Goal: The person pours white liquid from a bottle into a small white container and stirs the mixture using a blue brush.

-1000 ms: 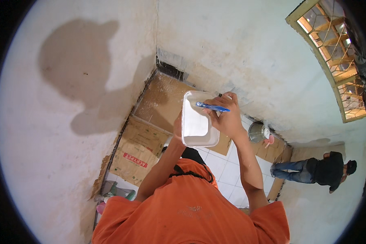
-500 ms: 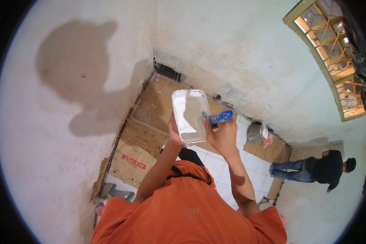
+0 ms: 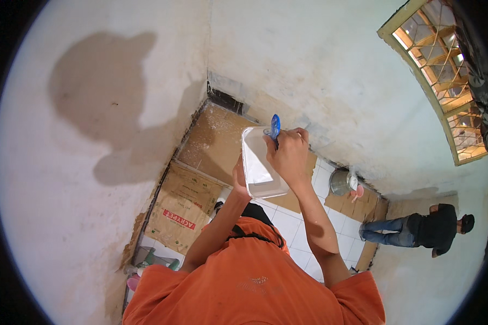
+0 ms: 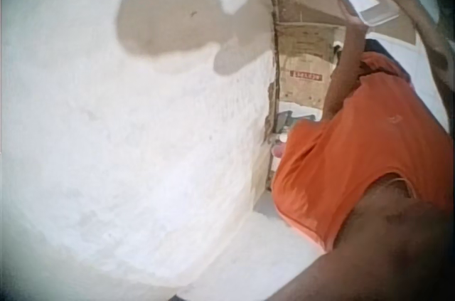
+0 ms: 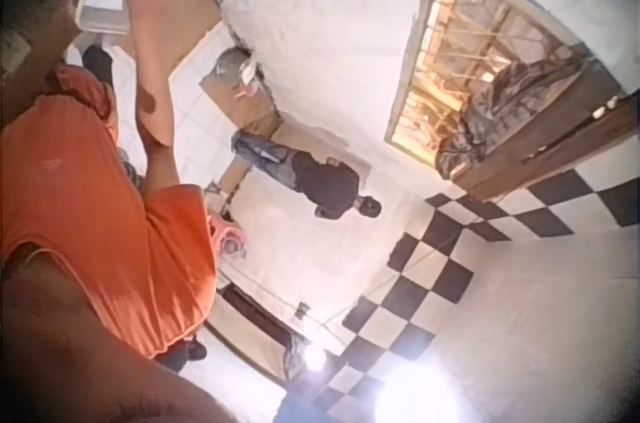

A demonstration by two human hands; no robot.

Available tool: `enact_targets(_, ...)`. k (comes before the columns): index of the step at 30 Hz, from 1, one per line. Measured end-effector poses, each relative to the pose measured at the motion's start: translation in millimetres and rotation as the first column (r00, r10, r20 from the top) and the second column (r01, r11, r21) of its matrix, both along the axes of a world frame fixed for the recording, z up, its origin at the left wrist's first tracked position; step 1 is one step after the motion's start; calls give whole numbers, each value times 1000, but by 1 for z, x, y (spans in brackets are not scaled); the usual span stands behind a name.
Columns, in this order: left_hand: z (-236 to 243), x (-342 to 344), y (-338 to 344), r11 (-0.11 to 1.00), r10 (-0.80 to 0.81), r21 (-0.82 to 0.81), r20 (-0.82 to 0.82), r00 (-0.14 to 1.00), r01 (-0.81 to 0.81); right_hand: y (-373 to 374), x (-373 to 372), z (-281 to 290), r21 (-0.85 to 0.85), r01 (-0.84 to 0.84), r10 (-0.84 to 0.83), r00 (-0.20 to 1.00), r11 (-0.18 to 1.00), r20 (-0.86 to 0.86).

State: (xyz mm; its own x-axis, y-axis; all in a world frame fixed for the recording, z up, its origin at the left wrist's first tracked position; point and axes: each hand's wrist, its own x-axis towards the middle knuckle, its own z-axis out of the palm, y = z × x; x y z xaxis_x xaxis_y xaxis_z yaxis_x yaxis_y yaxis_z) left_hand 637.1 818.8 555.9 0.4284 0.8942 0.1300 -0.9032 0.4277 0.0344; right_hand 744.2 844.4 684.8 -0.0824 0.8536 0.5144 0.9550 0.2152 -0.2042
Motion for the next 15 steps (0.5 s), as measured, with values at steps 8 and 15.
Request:
enact_targets(8,20,-4,6,997,-75,17,143,987,73,9,1,8,-143,-243,241,970,959,-29)
enact_targets(15,13,-7,11,989,-109,-99,-3,994,108,5,5,3,-128,-377,375,926,917,-36)
